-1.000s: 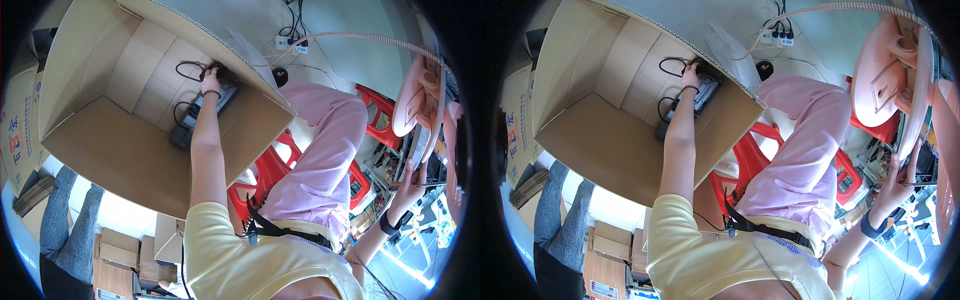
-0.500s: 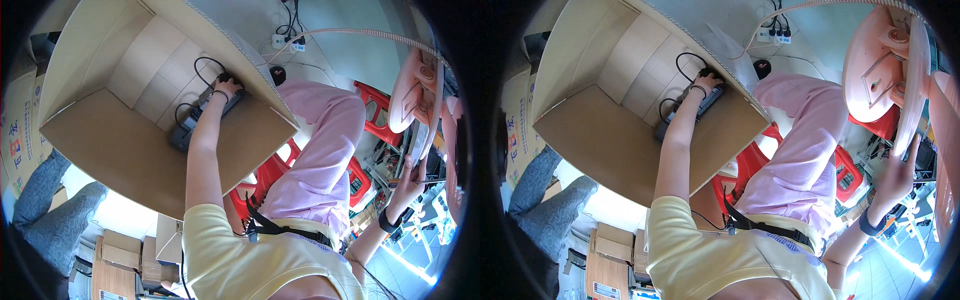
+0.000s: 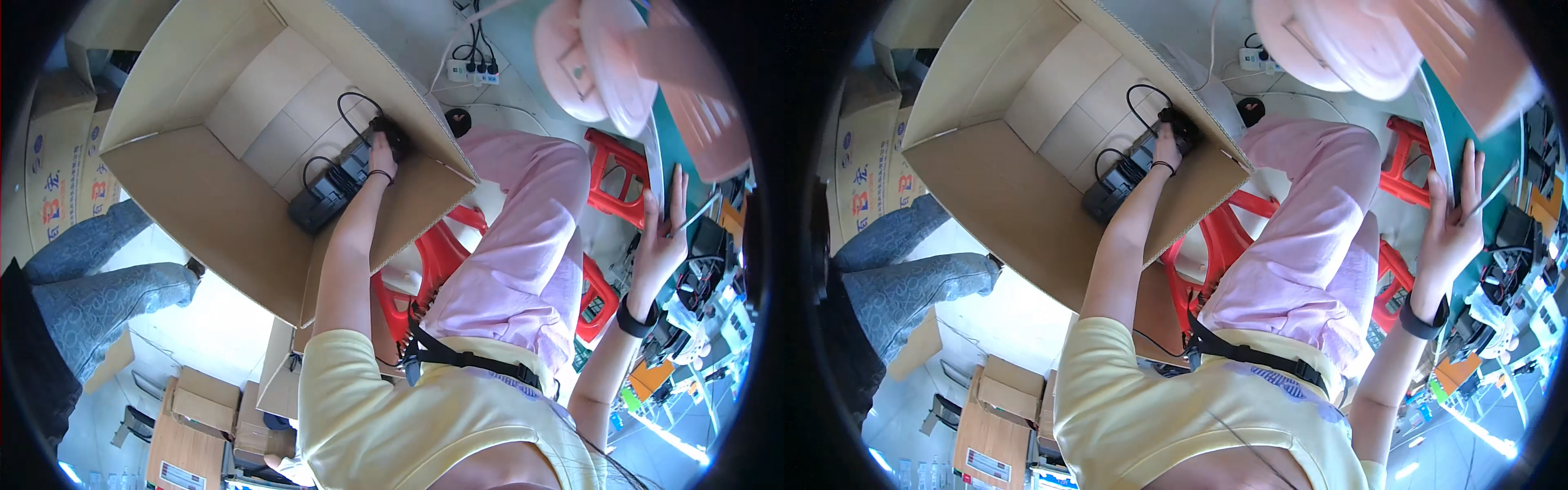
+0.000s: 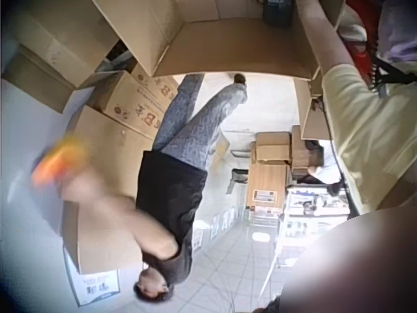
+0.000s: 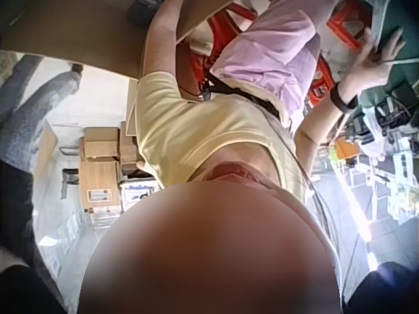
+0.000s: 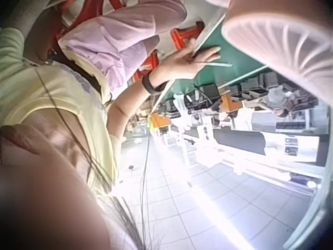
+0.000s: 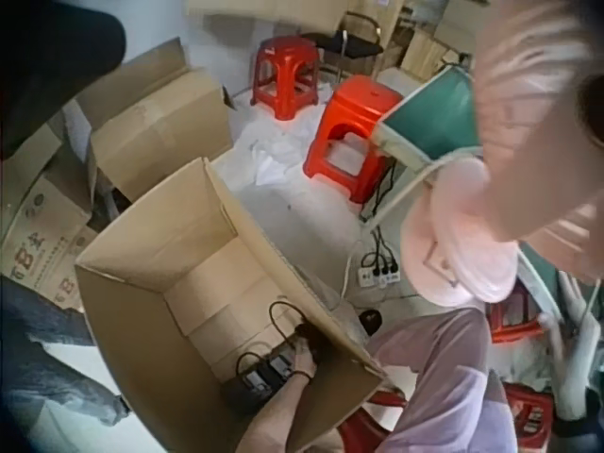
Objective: Assembling electronic boxes by inserting cables and using a screwdriver to fasten components, then packing them into shipping cartons.
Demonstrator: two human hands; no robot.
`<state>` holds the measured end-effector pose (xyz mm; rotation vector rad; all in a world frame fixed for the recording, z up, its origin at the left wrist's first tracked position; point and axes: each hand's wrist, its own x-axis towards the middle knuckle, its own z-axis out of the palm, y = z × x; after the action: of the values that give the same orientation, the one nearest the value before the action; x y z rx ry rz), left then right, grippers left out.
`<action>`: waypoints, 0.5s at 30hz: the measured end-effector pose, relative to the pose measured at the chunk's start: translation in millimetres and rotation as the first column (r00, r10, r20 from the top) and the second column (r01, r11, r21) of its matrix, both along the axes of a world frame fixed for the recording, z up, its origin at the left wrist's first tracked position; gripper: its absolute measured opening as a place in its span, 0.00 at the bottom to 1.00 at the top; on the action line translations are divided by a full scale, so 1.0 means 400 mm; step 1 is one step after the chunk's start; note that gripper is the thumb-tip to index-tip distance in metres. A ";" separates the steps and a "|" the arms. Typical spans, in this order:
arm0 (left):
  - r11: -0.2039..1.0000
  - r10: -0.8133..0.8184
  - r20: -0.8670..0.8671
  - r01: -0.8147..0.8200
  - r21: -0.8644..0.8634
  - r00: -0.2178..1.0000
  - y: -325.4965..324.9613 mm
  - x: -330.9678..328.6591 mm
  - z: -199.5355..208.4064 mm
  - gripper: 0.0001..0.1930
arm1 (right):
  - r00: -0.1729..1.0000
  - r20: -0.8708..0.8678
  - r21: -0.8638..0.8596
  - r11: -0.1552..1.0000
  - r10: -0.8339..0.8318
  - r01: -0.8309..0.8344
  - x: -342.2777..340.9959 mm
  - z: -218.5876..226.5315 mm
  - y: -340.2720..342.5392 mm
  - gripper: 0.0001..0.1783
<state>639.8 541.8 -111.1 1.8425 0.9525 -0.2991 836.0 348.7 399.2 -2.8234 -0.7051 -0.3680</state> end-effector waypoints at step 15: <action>0.742 -0.596 -0.285 0.651 0.162 0.750 0.079 0.160 0.073 0.22 | 0.998 0.055 0.137 0.991 0.003 -0.011 -0.006 0.000 -0.015 0.33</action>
<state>703.9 573.5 -82.0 2.3787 0.4774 -0.8440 833.5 342.6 399.0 -2.6899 -0.6734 -0.4752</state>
